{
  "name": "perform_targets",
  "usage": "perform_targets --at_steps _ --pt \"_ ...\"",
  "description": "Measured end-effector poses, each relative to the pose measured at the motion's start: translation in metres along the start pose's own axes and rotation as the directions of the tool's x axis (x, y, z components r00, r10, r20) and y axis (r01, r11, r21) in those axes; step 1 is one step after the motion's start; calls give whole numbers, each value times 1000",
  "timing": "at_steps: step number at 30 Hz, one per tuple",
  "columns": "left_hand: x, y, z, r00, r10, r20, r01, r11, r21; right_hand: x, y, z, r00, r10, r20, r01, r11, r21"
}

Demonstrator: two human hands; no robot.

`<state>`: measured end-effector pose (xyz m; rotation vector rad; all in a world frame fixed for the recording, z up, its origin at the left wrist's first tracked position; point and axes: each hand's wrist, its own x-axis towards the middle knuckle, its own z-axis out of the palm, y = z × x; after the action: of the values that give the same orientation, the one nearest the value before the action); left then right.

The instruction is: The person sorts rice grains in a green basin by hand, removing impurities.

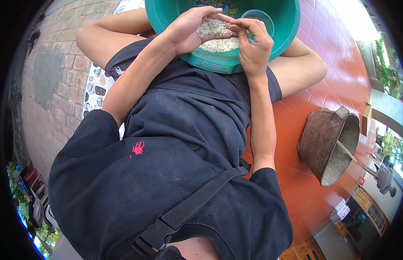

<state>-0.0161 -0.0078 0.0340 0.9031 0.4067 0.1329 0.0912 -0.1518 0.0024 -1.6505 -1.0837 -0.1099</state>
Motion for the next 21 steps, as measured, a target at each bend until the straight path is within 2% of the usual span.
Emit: perform_targets --at_steps 2,15,18,21 --pt "2 -1 -2 1000 -2 12 2 1000 -11 0 -1 1 999 33 -9 -33 998 47" --pt "0 2 0 999 -29 21 29 999 -25 1 -5 -1 999 45 4 -45 999 17" --pt "2 1 -3 997 -39 60 42 998 -46 1 -1 -2 998 50 -47 -53 996 -65" --pt "1 2 0 999 -31 24 32 999 -29 -1 2 -2 986 137 -98 -134 990 36"
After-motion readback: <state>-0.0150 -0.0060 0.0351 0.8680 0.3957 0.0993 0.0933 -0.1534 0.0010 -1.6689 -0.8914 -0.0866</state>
